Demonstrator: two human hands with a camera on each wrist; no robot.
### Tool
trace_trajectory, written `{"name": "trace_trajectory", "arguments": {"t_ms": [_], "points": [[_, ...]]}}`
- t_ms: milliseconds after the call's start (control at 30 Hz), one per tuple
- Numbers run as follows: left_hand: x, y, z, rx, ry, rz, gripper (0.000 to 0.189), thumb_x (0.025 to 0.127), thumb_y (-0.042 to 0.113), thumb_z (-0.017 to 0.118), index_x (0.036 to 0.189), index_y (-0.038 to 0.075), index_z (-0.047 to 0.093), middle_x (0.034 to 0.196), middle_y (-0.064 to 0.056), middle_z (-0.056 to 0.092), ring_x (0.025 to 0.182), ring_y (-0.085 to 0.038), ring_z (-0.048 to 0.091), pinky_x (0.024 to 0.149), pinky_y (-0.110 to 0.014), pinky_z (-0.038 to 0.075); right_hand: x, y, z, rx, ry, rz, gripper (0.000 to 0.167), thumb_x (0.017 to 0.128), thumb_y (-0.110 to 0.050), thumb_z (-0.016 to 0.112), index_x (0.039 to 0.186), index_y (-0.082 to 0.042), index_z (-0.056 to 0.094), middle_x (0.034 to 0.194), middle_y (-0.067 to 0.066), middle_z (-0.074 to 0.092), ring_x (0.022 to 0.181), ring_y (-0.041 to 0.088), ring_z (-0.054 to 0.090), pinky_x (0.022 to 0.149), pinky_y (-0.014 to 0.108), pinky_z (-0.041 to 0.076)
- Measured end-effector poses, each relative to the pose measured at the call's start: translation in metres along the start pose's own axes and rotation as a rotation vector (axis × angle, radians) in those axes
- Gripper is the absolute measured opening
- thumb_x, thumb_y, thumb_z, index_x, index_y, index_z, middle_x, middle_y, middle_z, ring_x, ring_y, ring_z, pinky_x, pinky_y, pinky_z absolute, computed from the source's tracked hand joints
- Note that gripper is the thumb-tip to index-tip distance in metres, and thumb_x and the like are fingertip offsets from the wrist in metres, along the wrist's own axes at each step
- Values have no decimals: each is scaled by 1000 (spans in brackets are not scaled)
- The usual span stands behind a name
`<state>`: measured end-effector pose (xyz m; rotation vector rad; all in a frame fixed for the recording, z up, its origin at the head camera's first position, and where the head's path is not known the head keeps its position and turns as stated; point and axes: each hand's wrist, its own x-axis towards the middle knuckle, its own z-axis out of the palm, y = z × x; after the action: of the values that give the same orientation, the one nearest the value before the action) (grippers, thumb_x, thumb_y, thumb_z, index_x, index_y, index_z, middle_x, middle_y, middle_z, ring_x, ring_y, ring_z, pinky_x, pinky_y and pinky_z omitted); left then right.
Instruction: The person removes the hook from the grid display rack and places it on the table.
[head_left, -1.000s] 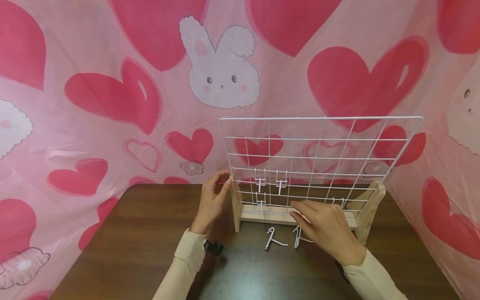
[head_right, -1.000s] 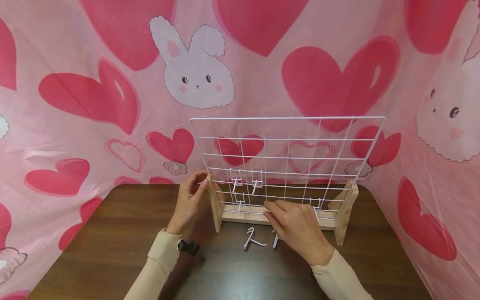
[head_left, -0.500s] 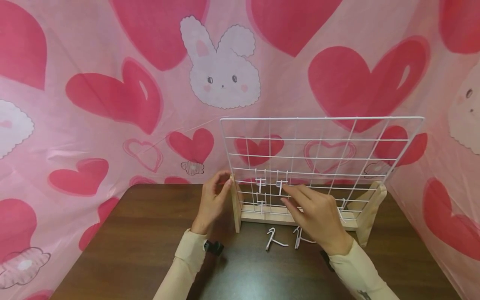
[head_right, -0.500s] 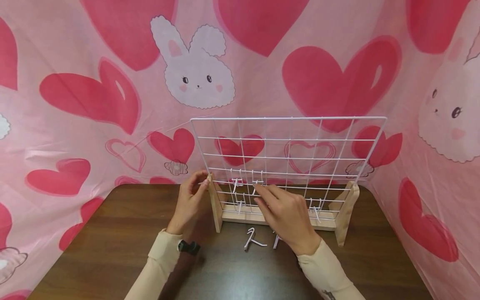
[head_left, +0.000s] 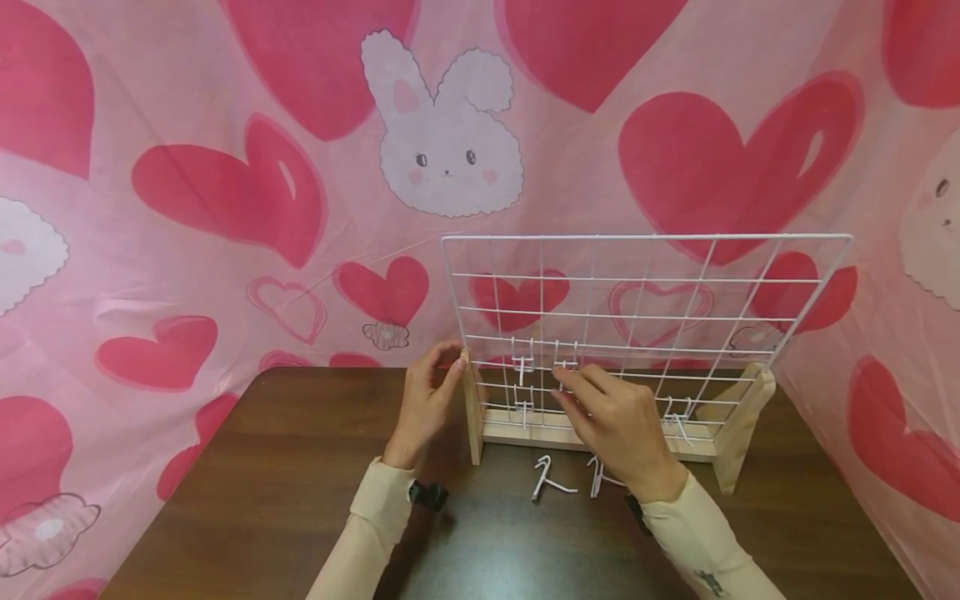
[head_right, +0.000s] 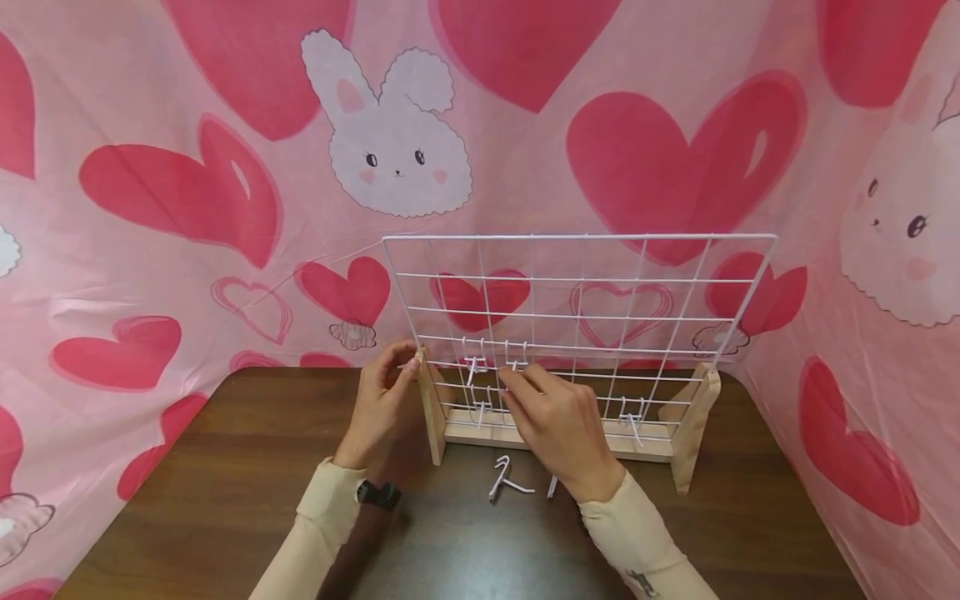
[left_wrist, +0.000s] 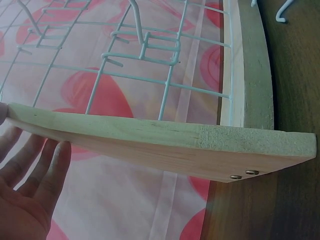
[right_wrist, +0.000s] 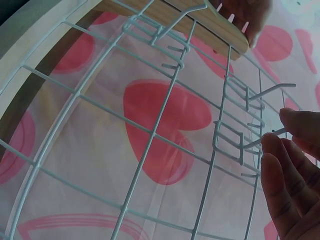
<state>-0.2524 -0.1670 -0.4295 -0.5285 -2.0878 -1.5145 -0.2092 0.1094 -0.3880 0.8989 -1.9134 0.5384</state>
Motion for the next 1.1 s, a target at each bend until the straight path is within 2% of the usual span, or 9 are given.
{"name": "trace_trajectory", "arguments": {"t_ms": [167,267,400,533,767,1033,1100], "points": [[0,1,1,12,-2,-16,20,100,4,65,119,-2,69,109,-21,76,98,-7,67,83,-25,59,-1,-2,2,-1,-6,6,21,75,-4,87,95,-6,81,76,3,69,54,10,59,47,27,46],[0,1,1,27,-4,-21,20,100,4,65,119,-3,68,110,-20,76,99,-8,67,84,-28,60,-1,-2,2,-11,-14,8,17,75,-3,87,90,-6,80,75,3,70,55,11,61,48,29,48],[0,1,0,35,-3,-19,20,100,4,65,118,-3,68,110,-20,76,99,-7,67,84,-34,61,-2,-3,2,-24,-31,20,17,74,-2,87,90,-5,80,76,4,72,57,14,65,50,31,51],[0,1,0,30,-3,-16,20,100,4,65,119,-3,68,109,-21,76,98,-7,67,83,-31,61,-2,-2,3,-23,-38,32,17,75,-1,86,91,-3,79,76,5,73,59,15,66,52,32,53],[1,3,0,27,-2,-20,20,101,6,65,119,-2,69,110,-20,76,99,-8,67,82,-31,60,-1,0,3,30,12,33,11,81,1,80,91,-2,77,78,8,75,64,19,71,58,35,58],[0,2,-1,22,-2,-23,21,101,6,65,120,-1,69,111,-20,76,99,-6,67,81,-30,60,0,1,2,56,36,31,18,75,5,82,91,-2,77,81,9,76,67,21,74,61,36,60],[0,1,-1,21,-4,-17,21,101,6,64,120,-1,69,111,-21,76,98,-5,67,81,-30,60,0,2,2,57,45,31,9,83,2,79,90,-1,77,81,10,76,69,22,75,62,37,61]]}}
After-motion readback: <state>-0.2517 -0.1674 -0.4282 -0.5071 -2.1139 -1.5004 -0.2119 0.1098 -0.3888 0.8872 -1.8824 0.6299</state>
